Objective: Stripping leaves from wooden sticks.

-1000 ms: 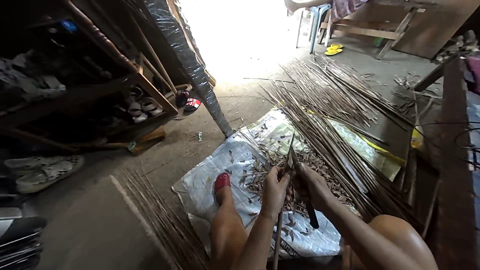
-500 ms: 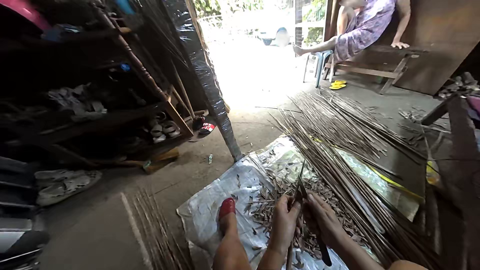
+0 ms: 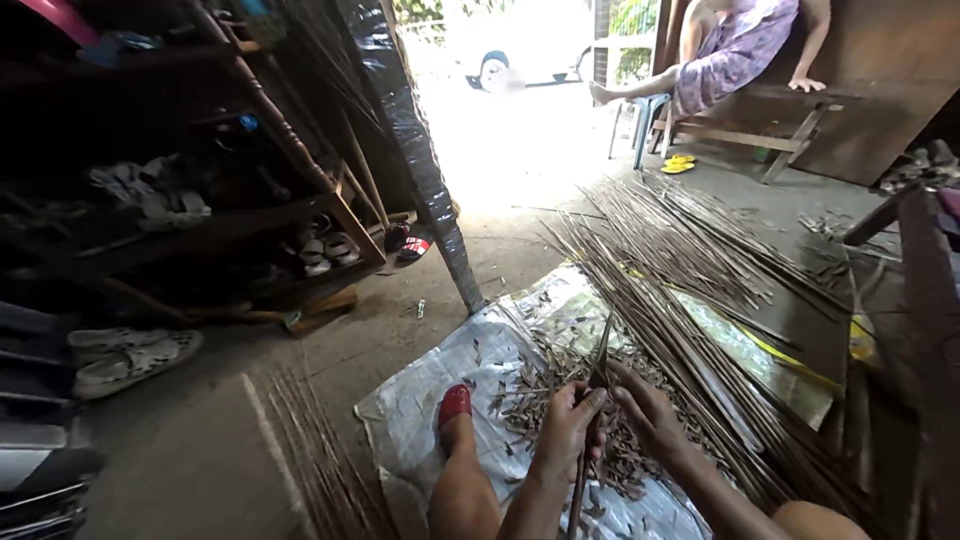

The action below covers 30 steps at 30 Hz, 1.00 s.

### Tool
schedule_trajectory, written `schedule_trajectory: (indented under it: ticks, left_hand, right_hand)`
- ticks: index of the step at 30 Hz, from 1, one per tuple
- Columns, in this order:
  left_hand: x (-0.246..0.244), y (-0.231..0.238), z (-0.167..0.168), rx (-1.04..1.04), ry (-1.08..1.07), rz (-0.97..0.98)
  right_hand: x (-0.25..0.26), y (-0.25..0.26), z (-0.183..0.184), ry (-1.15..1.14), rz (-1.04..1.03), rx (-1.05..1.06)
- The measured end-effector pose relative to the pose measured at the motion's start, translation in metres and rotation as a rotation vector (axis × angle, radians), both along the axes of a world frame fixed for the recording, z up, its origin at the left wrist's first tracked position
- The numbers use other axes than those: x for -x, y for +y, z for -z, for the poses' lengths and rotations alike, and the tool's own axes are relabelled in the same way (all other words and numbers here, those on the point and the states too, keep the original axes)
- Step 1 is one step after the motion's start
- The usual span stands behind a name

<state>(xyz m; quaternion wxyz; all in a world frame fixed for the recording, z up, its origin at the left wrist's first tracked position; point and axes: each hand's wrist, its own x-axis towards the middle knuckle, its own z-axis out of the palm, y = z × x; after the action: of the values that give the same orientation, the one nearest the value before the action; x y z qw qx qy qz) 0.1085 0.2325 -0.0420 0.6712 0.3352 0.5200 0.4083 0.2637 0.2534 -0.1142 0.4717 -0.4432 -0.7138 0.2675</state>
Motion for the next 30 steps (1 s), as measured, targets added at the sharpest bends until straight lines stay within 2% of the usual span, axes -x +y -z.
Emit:
schedule_trajectory:
  ticks: [4,8,10,12,14,16,19,22,26,30]
  left_hand:
    - [0.001,-0.002,-0.003,0.047,-0.035,0.029]
    - [0.001,-0.003,-0.003,0.072,-0.059,0.052]
    - [-0.001,-0.005,-0.002,0.083,-0.072,0.063]
    - [-0.002,-0.006,-0.001,0.082,-0.077,0.075]
    - [-0.003,-0.004,0.002,0.069,-0.061,0.074]
    - [-0.005,-0.003,0.005,0.043,-0.011,0.068]
    - [-0.012,-0.004,0.009,0.007,0.07,0.081]
    - [-0.015,-0.007,0.013,-0.019,0.108,0.118]
    - [-0.016,-0.007,0.014,0.017,0.124,0.183]
    - [-0.015,-0.004,0.013,0.004,0.137,0.089]
  right_hand:
    - [0.0,-0.002,-0.006,-0.114,0.081,-0.07]
    - [-0.003,0.003,-0.008,-0.089,0.172,0.042]
    - [-0.01,0.011,-0.011,0.059,0.216,0.186]
    - [-0.014,0.016,-0.016,0.322,0.228,0.36]
    - [-0.014,0.014,-0.028,0.611,0.137,0.587]
    - [-0.012,0.007,-0.035,0.767,-0.004,0.754]
    - [-0.007,-0.001,-0.045,0.765,-0.087,0.844]
    - [-0.006,0.001,-0.048,0.704,-0.047,0.817]
    - [-0.013,0.007,-0.048,0.742,0.06,0.796]
    - [-0.008,0.001,-0.045,0.762,-0.027,0.942]
